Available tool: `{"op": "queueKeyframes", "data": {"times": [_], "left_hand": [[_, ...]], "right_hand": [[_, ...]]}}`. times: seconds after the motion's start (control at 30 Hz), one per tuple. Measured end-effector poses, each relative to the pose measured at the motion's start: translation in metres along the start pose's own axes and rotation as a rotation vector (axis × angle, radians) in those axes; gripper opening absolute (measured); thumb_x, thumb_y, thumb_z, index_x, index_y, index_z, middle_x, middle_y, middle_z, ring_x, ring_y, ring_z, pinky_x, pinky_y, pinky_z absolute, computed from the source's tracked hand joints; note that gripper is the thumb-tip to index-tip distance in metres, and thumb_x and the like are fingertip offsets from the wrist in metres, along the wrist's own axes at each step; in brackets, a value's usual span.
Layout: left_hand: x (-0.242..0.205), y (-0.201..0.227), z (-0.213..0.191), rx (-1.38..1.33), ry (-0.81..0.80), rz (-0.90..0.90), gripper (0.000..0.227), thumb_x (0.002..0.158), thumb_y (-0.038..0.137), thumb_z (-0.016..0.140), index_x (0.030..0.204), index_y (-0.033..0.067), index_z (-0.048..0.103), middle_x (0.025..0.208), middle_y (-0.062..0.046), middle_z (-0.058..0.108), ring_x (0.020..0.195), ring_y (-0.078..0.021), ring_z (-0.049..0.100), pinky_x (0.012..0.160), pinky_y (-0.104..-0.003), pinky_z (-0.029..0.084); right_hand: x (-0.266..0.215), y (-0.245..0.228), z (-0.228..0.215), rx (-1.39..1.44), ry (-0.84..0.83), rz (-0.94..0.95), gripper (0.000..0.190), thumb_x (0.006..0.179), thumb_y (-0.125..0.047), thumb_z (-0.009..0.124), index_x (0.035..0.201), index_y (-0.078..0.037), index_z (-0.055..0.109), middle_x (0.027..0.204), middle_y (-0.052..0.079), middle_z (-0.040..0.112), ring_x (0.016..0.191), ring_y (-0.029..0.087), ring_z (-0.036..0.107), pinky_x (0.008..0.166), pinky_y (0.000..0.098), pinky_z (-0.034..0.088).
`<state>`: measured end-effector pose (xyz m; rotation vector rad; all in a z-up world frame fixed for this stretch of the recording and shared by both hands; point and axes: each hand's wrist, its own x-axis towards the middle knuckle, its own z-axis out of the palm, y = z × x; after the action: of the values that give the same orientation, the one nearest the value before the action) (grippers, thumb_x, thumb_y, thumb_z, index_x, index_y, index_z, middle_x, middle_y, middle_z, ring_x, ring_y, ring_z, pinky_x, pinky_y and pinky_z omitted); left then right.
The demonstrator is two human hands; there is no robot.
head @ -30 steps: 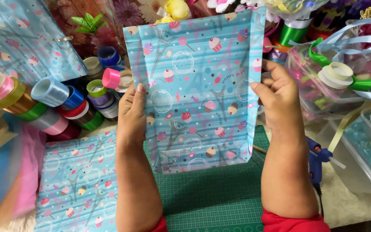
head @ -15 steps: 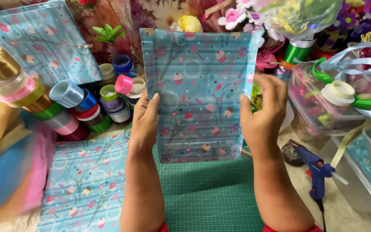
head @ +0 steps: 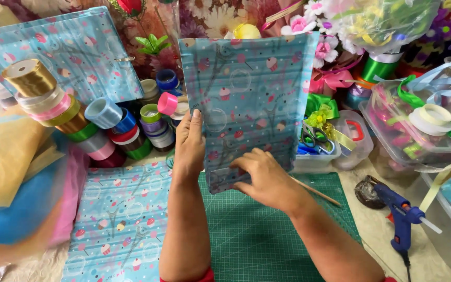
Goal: Measuring, marking, and folding patterned material on a cutting mat to construct a gift bag.
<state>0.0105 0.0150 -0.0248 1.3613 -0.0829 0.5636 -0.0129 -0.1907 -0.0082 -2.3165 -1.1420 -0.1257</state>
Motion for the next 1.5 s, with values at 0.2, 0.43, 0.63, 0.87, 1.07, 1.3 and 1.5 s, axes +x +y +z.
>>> {"op": "queueKeyframes", "data": {"times": [0.2, 0.43, 0.63, 0.87, 1.07, 1.3, 1.5], "left_hand": [[0.003, -0.03, -0.012, -0.022, -0.001, -0.026, 0.035, 0.113, 0.026, 0.044, 0.126, 0.0065, 0.069, 0.086, -0.001, 0.07, 0.068, -0.0023, 0.06, 0.061, -0.022, 0.056], [0.005, -0.016, -0.012, -0.01, 0.031, -0.03, 0.031, 0.112, 0.026, 0.045, 0.112, 0.0085, 0.07, 0.082, 0.0, 0.069, 0.066, -0.0019, 0.058, 0.057, -0.019, 0.053], [0.006, -0.013, -0.023, -0.005, 0.06, -0.003, 0.031, 0.112, 0.024, 0.045, 0.123, 0.005, 0.067, 0.09, -0.003, 0.07, 0.078, -0.0057, 0.062, 0.068, -0.025, 0.059], [0.011, -0.03, -0.057, -0.021, 0.118, 0.003, 0.032, 0.112, 0.025, 0.047, 0.125, 0.0045, 0.067, 0.096, -0.007, 0.074, 0.08, -0.0094, 0.066, 0.075, -0.032, 0.063], [-0.002, 0.021, -0.014, 0.008, -0.009, 0.014, 0.027, 0.111, 0.023, 0.047, 0.115, 0.0063, 0.068, 0.085, -0.004, 0.072, 0.07, -0.0048, 0.064, 0.061, -0.024, 0.059], [-0.017, 0.05, 0.009, 0.28, -0.44, 0.158, 0.028, 0.108, 0.01, 0.047, 0.117, 0.0021, 0.073, 0.09, -0.012, 0.074, 0.086, -0.0148, 0.061, 0.08, -0.042, 0.057], [-0.021, 0.04, 0.007, 0.284, -0.504, 0.182, 0.029, 0.108, 0.01, 0.047, 0.116, 0.0026, 0.073, 0.096, -0.01, 0.074, 0.093, -0.015, 0.061, 0.088, -0.042, 0.055]], "right_hand": [[0.002, 0.019, 0.04, -0.114, 0.082, 0.028, 0.032, 0.07, -0.02, 0.088, 0.09, -0.015, 0.064, 0.085, 0.001, 0.06, 0.094, 0.025, 0.06, 0.08, 0.0386, 0.045], [0.0, 0.012, 0.036, -0.168, 0.086, -0.024, 0.025, 0.074, -0.012, 0.081, 0.092, -0.019, 0.065, 0.08, -0.001, 0.057, 0.084, 0.024, 0.059, 0.076, 0.0387, 0.046], [-0.004, 0.014, 0.044, -0.236, 0.148, -0.126, 0.024, 0.075, -0.007, 0.08, 0.091, -0.015, 0.065, 0.084, 0.0, 0.058, 0.083, 0.021, 0.06, 0.075, 0.0351, 0.05], [-0.003, 0.012, 0.037, -0.169, 0.152, -0.251, 0.017, 0.085, -0.005, 0.072, 0.098, -0.014, 0.066, 0.086, 0.001, 0.06, 0.087, 0.024, 0.062, 0.079, 0.0368, 0.048], [-0.01, -0.017, -0.03, 0.255, -0.018, -0.192, 0.026, 0.086, -0.01, 0.076, 0.108, 0.003, 0.071, 0.103, 0.028, 0.072, 0.103, 0.048, 0.067, 0.09, 0.0531, 0.053], [-0.019, 0.021, -0.065, -0.3, 1.04, -0.258, 0.033, 0.098, -0.016, 0.074, 0.129, -0.003, 0.073, 0.123, 0.016, 0.067, 0.112, 0.035, 0.063, 0.101, 0.0487, 0.051], [-0.016, 0.043, -0.073, -0.583, 1.145, -0.192, 0.033, 0.106, -0.025, 0.066, 0.131, -0.005, 0.073, 0.129, 0.015, 0.063, 0.114, 0.036, 0.059, 0.098, 0.0474, 0.044]]}}
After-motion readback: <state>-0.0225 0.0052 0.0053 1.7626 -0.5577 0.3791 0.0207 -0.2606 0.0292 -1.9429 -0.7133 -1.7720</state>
